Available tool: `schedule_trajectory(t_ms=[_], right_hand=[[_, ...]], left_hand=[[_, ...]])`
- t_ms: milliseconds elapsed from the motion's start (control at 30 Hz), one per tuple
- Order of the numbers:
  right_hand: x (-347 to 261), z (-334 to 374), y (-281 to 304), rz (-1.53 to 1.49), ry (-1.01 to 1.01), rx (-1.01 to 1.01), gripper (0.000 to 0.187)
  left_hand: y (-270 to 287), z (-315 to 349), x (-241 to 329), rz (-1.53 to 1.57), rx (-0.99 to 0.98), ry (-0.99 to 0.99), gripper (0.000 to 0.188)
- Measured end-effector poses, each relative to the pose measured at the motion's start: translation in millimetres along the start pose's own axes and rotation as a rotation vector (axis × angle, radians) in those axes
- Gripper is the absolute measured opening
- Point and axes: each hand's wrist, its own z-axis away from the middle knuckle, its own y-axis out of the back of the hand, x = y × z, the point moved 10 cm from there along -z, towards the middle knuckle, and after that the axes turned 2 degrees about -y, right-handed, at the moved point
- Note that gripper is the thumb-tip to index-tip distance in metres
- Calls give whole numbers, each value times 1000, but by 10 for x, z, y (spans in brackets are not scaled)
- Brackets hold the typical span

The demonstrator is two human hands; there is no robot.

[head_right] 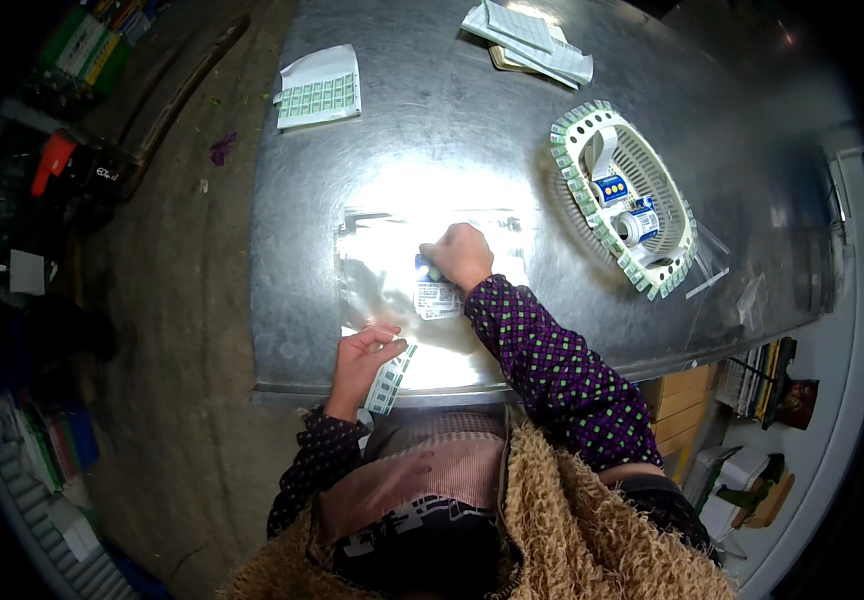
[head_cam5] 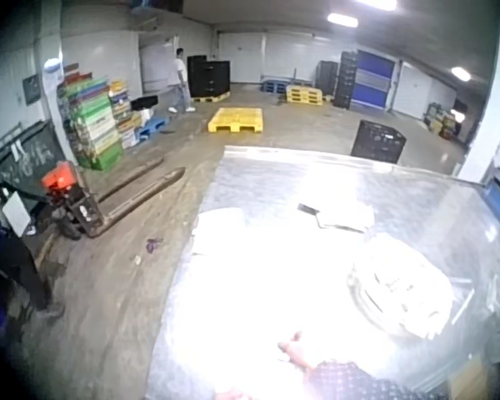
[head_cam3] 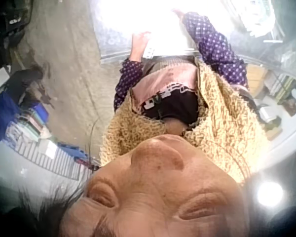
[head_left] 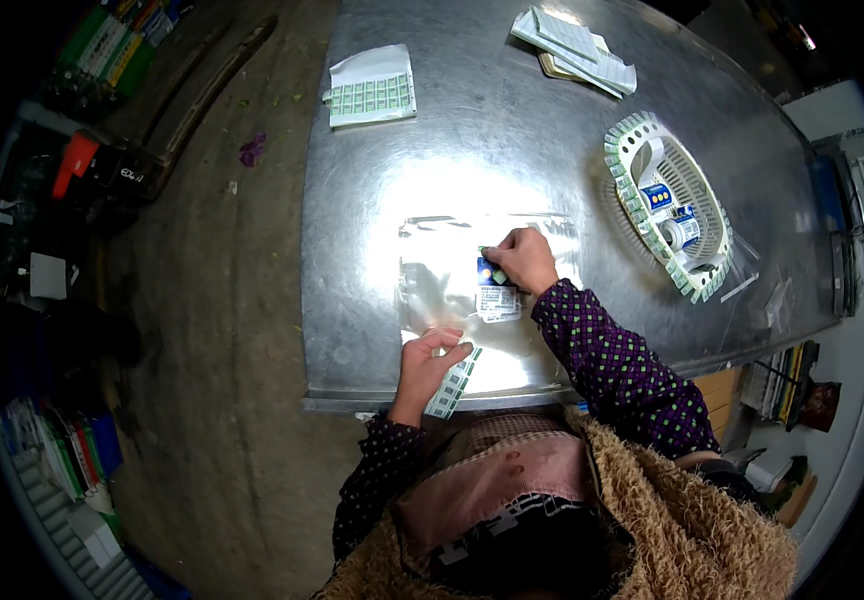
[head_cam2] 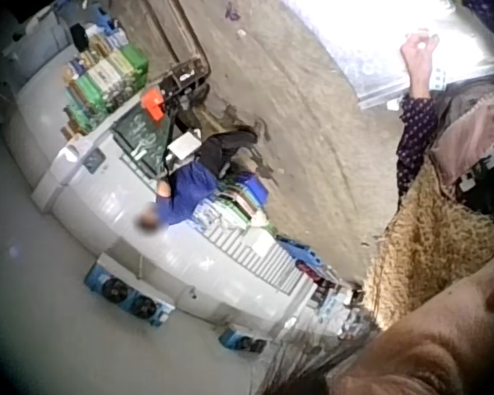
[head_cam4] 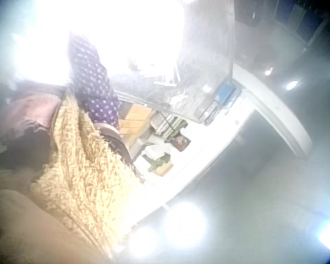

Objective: The person peels adhesive labels from a backing sheet and applies them to the top of small blue boxes, then places the finished boxes into a white plastic basket on a metal table.

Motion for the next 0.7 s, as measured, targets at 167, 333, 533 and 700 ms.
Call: schedule_trajectory(t_ms=[167, 333, 533, 700], right_hand=[[1, 366, 492, 403, 304, -66, 42], [127, 1302, -197, 384, 821, -123, 27], [-90, 1258, 80, 28, 657, -200, 19], [-523, 425, 768, -40, 510, -236, 16]], left_hand=[[8, -15, -32, -21, 23, -35, 8], [32, 49, -26, 34, -1, -49, 8], [-747, 638, 790, -156, -509, -166, 6], [-558, 216, 332, -202, -330, -66, 9]])
